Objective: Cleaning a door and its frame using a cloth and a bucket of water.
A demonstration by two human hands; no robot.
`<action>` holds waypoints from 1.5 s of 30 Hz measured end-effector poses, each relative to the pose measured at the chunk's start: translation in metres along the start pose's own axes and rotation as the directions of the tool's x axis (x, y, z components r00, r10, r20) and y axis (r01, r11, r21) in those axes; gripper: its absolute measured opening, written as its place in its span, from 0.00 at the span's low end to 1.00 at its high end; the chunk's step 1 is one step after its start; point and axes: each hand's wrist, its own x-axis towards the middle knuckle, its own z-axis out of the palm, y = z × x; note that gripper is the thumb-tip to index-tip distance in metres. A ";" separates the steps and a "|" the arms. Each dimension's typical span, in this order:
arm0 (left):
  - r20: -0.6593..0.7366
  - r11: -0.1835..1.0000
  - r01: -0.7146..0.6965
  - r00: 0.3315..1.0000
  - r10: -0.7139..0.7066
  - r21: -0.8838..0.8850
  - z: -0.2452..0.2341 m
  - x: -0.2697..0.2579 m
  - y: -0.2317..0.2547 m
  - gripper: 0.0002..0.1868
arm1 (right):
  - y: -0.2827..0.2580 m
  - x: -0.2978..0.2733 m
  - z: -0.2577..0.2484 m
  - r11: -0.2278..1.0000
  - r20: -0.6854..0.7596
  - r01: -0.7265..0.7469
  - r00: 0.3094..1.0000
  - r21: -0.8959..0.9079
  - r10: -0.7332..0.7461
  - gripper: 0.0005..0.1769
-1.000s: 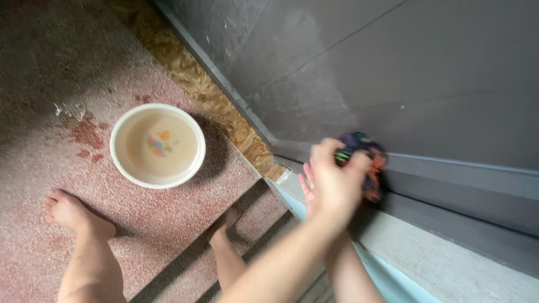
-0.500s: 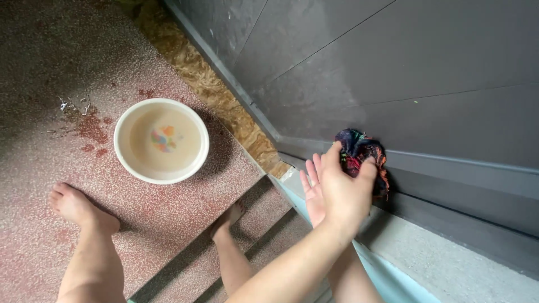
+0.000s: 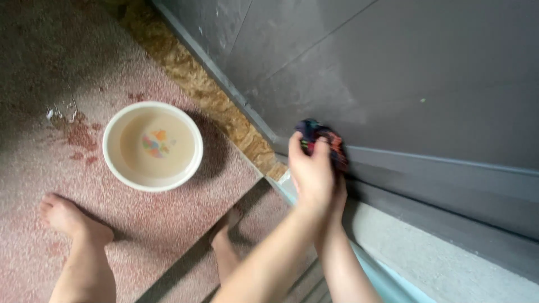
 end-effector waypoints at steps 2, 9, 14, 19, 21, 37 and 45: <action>0.019 0.974 -0.179 0.984 0.178 0.137 0.000 -0.048 0.029 0.27 | 0.000 0.000 -0.001 0.998 0.045 0.036 0.998 -0.048 -0.034 0.36; 0.099 0.754 -0.652 0.748 0.657 -0.079 0.025 -0.069 0.031 0.23 | 0.034 0.056 -0.074 0.967 0.224 0.029 0.971 0.254 -0.088 0.39; 0.073 0.702 -0.708 0.706 0.704 0.081 0.012 -0.021 0.016 0.20 | 0.015 0.039 -0.043 0.988 0.144 0.035 0.988 0.152 -0.057 0.36; 0.025 0.683 -0.699 0.702 0.711 0.210 -0.003 0.025 0.014 0.22 | -0.006 0.025 -0.016 0.987 0.233 0.035 0.970 0.158 -0.072 0.38; -0.004 0.738 -0.662 0.744 0.668 0.130 -0.004 0.017 0.020 0.22 | -0.014 0.022 -0.018 0.992 0.239 0.049 0.968 0.119 -0.076 0.40; -0.061 0.782 -0.576 0.795 0.603 0.237 0.006 0.032 0.008 0.23 | -0.036 0.010 0.009 0.982 0.216 0.022 0.974 0.187 -0.062 0.42; 0.136 0.670 -0.731 0.683 0.718 0.130 -0.006 -0.064 0.075 0.22 | 0.007 0.065 -0.040 0.980 0.309 0.115 0.937 0.162 -0.161 0.42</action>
